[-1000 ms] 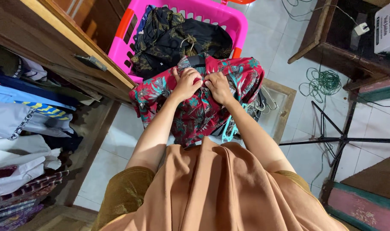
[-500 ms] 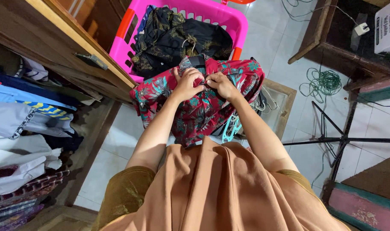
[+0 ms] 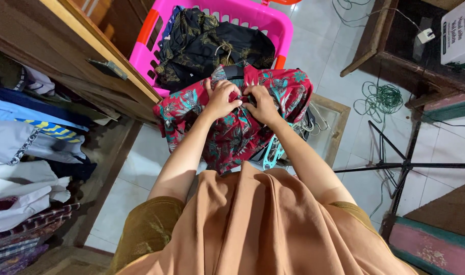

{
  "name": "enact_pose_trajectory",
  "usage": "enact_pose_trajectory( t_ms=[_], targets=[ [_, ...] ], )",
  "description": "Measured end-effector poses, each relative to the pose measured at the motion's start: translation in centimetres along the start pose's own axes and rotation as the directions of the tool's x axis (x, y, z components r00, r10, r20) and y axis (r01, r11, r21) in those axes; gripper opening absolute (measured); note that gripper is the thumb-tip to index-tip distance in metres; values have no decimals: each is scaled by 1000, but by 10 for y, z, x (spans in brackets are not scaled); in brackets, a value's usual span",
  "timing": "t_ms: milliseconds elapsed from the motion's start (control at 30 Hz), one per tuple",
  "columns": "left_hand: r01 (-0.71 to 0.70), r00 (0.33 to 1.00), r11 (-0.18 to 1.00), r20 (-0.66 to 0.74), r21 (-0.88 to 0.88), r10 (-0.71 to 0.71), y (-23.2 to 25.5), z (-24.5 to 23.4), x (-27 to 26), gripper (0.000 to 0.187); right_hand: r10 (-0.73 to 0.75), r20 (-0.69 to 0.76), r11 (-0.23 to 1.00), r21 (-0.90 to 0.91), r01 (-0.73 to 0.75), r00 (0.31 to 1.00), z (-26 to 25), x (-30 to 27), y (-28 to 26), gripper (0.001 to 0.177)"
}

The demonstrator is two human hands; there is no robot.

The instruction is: The person buttons and hangs a red patterned shirt and a black patterned shirt in a closet. They then remove a tan headscarf from a laundry basket and unfold it.

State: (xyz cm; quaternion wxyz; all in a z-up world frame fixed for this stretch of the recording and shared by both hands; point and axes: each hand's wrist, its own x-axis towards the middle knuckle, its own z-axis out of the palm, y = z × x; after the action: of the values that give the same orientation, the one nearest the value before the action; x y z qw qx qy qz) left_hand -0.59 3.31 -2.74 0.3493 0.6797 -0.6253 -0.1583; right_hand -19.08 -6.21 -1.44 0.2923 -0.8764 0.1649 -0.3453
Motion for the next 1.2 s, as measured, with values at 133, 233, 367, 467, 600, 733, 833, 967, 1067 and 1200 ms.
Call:
enact_pose_trajectory(
  t_ms=[133,233,367,467,600,733,833,967,1067,1200],
  targets=[
    [58,997,981,-67,187,-47,42,-32,-8,30,-34,50,995,100,29,998,-28,9,-8,42],
    [-95,933,962,-314,257,176,31,-48,-13,51,268,-172,963,79,-258,948,-52,15,3,30],
    [296,920,883,-356,365,-162,-23,-68,-12,49,55,-256,953,-276,-128,965,-85,35,27,32],
    [443,893,784,-131,435,-431,-21,-85,-14,59,164,-56,840,-515,-169,985,-87,39,45,47],
    [417,873,749,4,516,-488,-12,-96,-19,66,355,97,789,-565,-242,930,-88,34,51,61],
    [309,949,784,-126,538,-288,-1,-96,-38,61,395,154,777,-581,-240,906,-109,24,40,52],
    [217,957,819,-281,532,-70,33,-107,-55,59,207,61,894,-417,-164,976,-136,9,9,52],
    [200,948,907,-308,370,-84,89,-129,-86,53,224,37,939,-276,-206,974,-162,-14,-17,51],
    [179,931,922,-361,343,-46,123,-143,-110,51,275,38,956,-117,-269,961,-171,-26,-32,48],
    [180,875,907,-484,381,29,175,-171,-148,54,196,-25,980,21,-196,980,-174,-31,-47,44]
  ],
)
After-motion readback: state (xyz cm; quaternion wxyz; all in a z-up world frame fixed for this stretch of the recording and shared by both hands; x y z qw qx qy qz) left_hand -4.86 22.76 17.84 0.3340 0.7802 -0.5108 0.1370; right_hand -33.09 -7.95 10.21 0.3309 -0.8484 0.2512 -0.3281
